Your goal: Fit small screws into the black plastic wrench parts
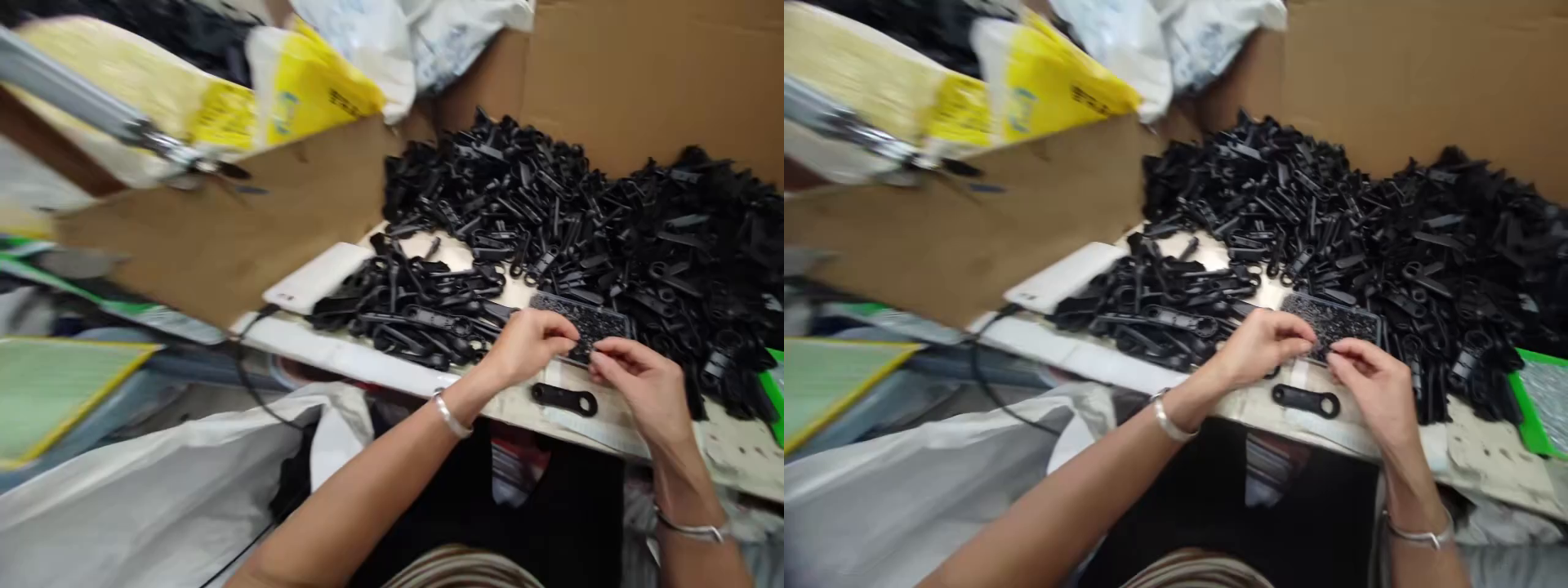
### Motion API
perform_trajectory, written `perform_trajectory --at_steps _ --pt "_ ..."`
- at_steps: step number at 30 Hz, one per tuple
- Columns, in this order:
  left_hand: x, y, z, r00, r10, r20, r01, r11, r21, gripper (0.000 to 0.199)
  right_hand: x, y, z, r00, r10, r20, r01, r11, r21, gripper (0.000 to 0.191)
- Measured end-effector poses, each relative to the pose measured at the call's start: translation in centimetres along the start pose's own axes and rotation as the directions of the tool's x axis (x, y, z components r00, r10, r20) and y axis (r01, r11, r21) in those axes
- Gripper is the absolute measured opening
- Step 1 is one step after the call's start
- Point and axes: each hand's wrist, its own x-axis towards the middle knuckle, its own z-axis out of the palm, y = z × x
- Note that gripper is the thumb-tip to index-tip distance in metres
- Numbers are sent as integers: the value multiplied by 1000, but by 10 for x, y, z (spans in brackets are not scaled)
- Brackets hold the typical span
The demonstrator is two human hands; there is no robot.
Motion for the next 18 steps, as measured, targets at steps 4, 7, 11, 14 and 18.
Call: perform_trajectory --at_steps 4,7,11,14,18 --pt "-18 6 7 989 -143 25 143 940 -309 8 -11 -3 2 987 -163 5 163 983 -81 12" --pt "-27 10 12 979 -197 53 202 894 -401 12 -20 -3 1 960 -279 31 281 952 -119 9" --pt "-30 9 12 976 -201 84 218 874 -434 16 -23 -4 2 938 -345 43 347 923 -165 9" --pt "-29 7 10 977 -188 104 214 873 -438 18 -23 -5 1 926 -370 75 378 904 -199 8" --pt "-32 6 13 967 -194 163 246 871 -425 16 -31 -12 -5 889 -434 148 458 857 -236 6"
